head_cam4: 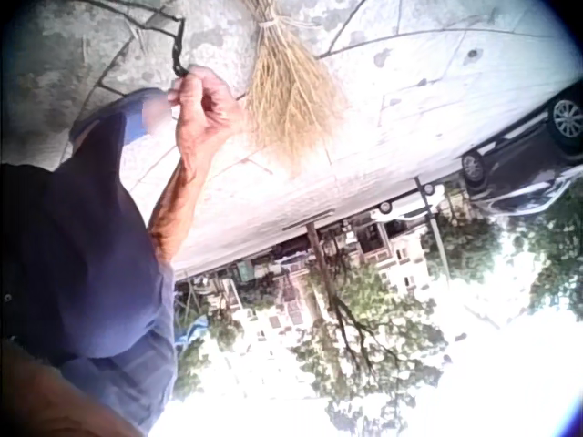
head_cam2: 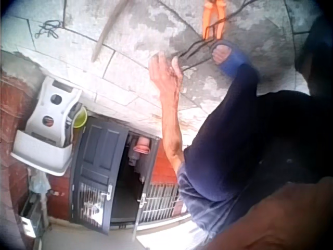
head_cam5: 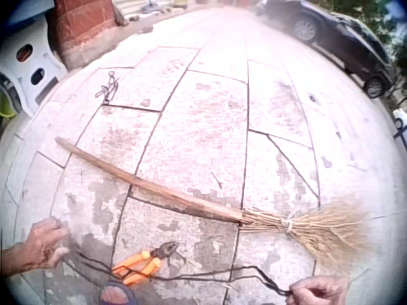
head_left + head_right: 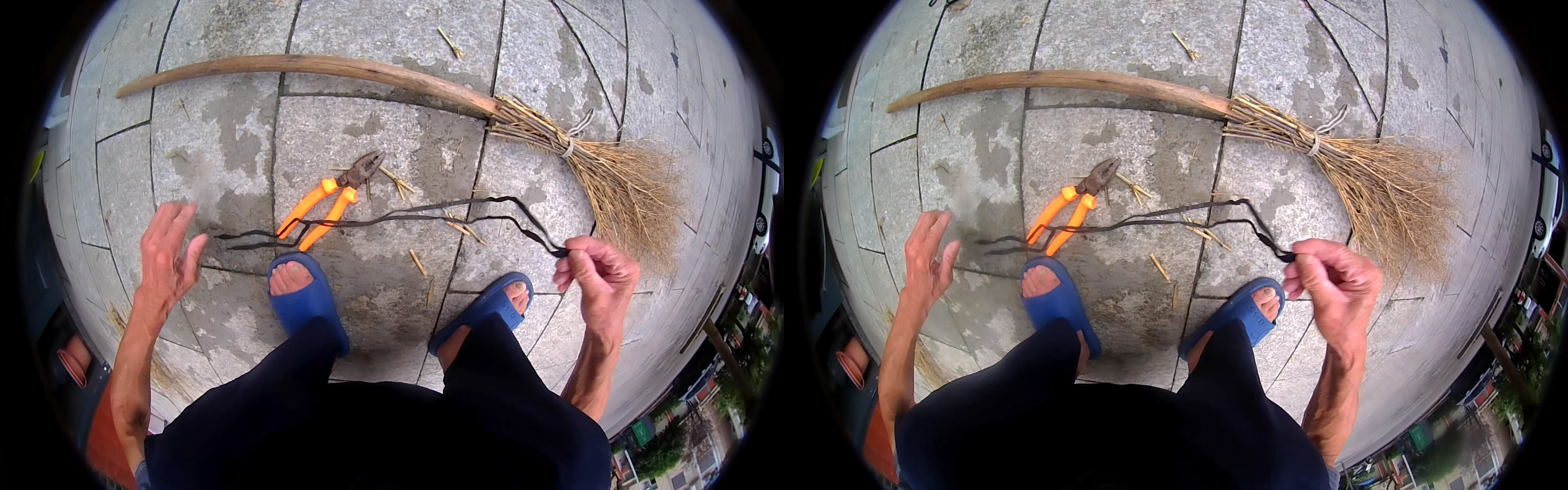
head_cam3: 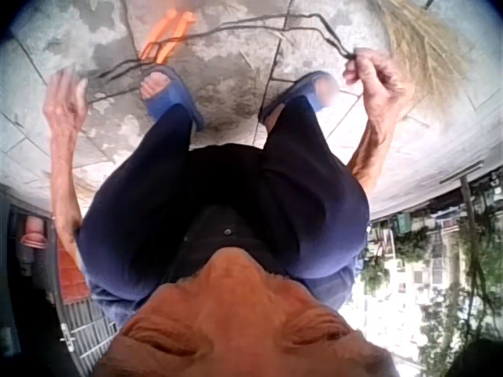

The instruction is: The person secures a bundle of straw to a wooden handle to create a broom. They use a black strap to tightly bind the straw to the handle, wrapping and knotting it by hand. The person then uses a pair of orange pliers to cut the excess strap and finishes by tying a white string around the binding for reinforcement.

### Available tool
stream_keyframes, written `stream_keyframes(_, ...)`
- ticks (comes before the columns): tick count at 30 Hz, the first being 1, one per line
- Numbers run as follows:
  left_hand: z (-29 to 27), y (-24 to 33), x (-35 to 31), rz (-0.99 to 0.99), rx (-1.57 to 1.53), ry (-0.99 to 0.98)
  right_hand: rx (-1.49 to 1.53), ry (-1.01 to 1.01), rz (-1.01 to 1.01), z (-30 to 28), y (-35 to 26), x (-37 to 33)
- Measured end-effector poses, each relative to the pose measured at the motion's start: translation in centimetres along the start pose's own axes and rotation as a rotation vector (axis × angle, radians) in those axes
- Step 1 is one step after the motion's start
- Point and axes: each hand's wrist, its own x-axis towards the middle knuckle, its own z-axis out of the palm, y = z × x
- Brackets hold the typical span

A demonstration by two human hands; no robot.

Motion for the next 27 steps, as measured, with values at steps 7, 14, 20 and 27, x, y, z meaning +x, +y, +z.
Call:
stream_keyframes(7,5.0,18.2,14.8,0.352,-1.137,0.019,0.032,-0.333,0.03,6.5,-5.1,0.6)
stream_keyframes(14,6.0,18.0,14.4,-0.211,-1.509,-0.571,0.132,-0.222,0.079,5.0,-2.7,3.4)
stream_keyframes(20,7.6,17.5,16.2,-0.176,-1.182,-0.428,-0.907,-0.093,-0.638,1.0,0.8,10.9)
stream_keyframes(27,4.5,16.5,19.9,-0.612,-0.964,-0.76,-1.138,-0.242,-0.571,-2.9,5.6,17.7)
